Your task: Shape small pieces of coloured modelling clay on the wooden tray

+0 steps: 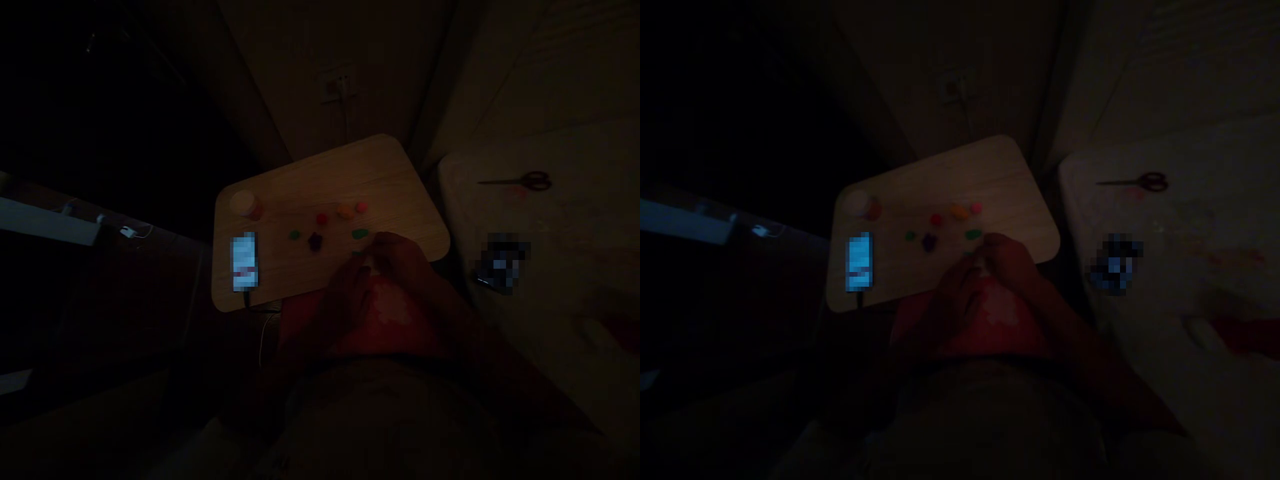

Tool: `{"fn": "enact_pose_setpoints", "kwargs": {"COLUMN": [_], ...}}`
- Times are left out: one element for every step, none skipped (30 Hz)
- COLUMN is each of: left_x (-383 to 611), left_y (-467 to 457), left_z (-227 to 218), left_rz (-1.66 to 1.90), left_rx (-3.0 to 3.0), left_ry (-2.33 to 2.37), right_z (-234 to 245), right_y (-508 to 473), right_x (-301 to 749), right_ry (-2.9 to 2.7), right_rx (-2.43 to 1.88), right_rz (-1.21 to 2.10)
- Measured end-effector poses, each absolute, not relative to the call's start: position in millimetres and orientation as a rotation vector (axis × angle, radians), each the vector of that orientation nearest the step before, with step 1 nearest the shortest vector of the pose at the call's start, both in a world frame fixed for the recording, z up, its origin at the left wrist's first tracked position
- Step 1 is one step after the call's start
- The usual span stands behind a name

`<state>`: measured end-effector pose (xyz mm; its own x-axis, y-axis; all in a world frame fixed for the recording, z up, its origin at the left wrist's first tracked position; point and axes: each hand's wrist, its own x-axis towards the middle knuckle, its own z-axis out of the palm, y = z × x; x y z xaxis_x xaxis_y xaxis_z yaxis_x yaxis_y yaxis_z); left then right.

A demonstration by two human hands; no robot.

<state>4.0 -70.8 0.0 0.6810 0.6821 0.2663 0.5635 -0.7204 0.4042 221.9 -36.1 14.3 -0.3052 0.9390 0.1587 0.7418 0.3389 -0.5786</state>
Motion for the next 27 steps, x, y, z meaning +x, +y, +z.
{"fn": "enact_pose_setpoints", "kwargs": {"left_x": [3,3,2,1,0,-1,-2,-3,-4,-4,-4,-4,-4,-3,-3,-3,-4,-5,-7,-9,-12,-15,-18,-21,-24,-26,-27], "left_y": [-70,-70,-69,-68,-68,-67,-65,-64,-62,-60,-56,-53,-48,-43,-38,-32,-27,-22,-17,-14,-11,-10,-9,-9,-9,-10,-10], "left_z": [-1,-2,-3,-4,-6,-7,-8,-8,-8,-7,-5,-4,-1,1,4,6,9,11,13,14,15,16,16,15,14,12,10], "left_rz": [0.59,0.599,0.617,0.642,0.676,0.716,0.761,0.806,0.846,0.879,0.909,0.933,0.956,0.975,0.992,1.001,1.003,0.993,0.973,0.951,0.931,0.909,0.888,0.86,0.827,0.793,0.76], "left_rx": [2.609,2.613,2.616,2.613,2.6,2.58,2.554,2.526,2.495,2.46,2.425,2.386,2.343,2.311,2.286,2.274,2.263,2.261,2.268,2.274,2.28,2.283,2.288,2.301,2.321,2.347,2.375], "left_ry": [0.986,0.98,0.972,0.965,0.96,0.959,0.958,0.954,0.949,0.946,0.948,0.962,0.989,1.022,1.051,1.068,1.081,1.079,1.056,1.028,0.999,0.978,0.965,0.955,0.955,0.96,0.964], "right_z": [14,13,12,10,9,8,6,5,5,5,5,5,5,6,6,7,7,7,8,8,7,7,7,7,6,6,6], "right_y": [-36,-35,-36,-36,-37,-38,-39,-40,-40,-41,-41,-41,-40,-40,-40,-40,-40,-40,-41,-41,-42,-42,-43,-43,-43,-43,-44], "right_x": [223,224,224,224,225,225,225,225,226,227,229,231,233,234,236,238,239,240,240,240,240,240,240,239,239,238,238], "right_ry": [-2.136,-2.128,-2.114,-2.094,-2.069,-2.036,-1.995,-1.951,-1.912,-1.877,-1.849,-1.83,-1.815,-1.803,-1.791,-1.781,-1.772,-1.764,-1.76,-1.759,-1.762,-1.765,-1.77,-1.773,-1.77,-1.761,-1.752], "right_rx": [-1.459,-1.453,-1.459,-1.473,-1.492,-1.51,-1.524,-1.531,-1.531,-1.525,-1.518,-1.51,-1.504,-1.501,-1.5,-1.499,-1.497,-1.495,-1.493,-1.489,-1.485,-1.483,-1.482,-1.481,-1.478,-1.476,-1.473], "right_rz": [0.56,0.562,0.557,0.546,0.531,0.516,0.498,0.485,0.479,0.481,0.489,0.496,0.502,0.505,0.503,0.5,0.499,0.501,0.505,0.509,0.512,0.514,0.513,0.511,0.508,0.506,0.507]}}
